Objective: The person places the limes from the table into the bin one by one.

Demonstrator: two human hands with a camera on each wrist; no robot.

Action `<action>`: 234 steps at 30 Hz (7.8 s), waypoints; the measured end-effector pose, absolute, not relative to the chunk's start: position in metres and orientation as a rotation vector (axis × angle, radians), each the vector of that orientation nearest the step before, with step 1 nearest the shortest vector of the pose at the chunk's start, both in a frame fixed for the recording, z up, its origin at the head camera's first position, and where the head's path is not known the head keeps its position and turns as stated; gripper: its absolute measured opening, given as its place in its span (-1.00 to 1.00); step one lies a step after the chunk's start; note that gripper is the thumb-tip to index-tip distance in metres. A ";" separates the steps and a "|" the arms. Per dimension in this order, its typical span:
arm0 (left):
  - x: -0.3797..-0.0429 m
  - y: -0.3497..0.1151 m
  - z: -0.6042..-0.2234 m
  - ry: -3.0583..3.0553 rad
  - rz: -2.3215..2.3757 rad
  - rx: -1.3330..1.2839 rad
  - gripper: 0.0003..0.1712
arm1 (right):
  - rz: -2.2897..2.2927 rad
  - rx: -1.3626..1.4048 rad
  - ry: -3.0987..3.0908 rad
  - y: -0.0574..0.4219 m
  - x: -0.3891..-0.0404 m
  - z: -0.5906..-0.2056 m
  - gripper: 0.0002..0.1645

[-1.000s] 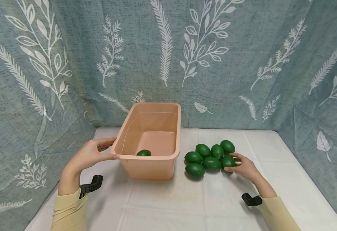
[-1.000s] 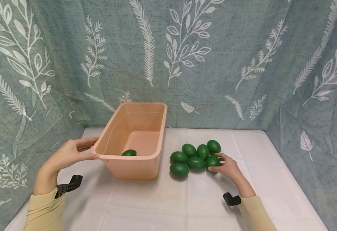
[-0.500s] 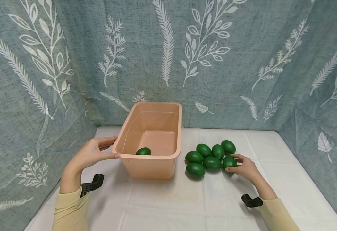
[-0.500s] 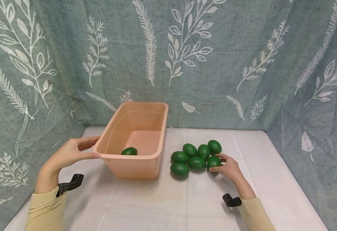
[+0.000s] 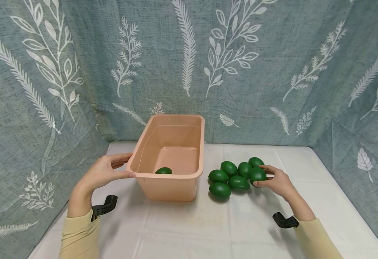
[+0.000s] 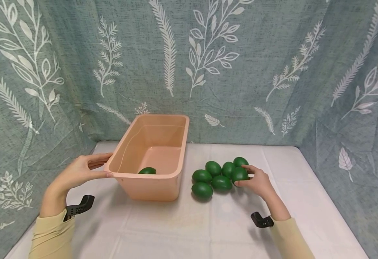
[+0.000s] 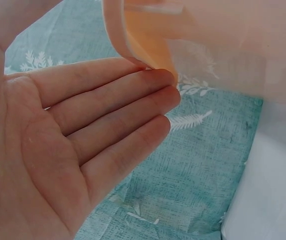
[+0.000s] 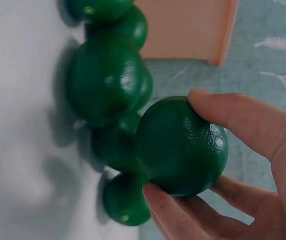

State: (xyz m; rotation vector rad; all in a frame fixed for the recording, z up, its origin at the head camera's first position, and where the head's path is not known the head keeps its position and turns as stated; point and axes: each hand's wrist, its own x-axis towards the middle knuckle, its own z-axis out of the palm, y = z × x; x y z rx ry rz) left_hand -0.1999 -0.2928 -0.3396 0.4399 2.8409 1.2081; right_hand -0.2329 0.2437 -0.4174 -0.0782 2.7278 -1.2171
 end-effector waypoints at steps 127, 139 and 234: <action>-0.200 -0.290 -0.336 2.842 1.175 0.464 -0.16 | -1.260 -0.359 2.656 0.214 -0.301 -0.356 -0.16; -0.199 -0.290 -0.337 2.855 1.162 0.480 -0.17 | -1.203 -0.243 2.717 0.244 -0.297 -0.382 -0.13; -0.199 -0.292 -0.338 2.844 1.188 0.452 -0.15 | -1.272 -0.184 2.789 0.223 -0.285 -0.360 -0.04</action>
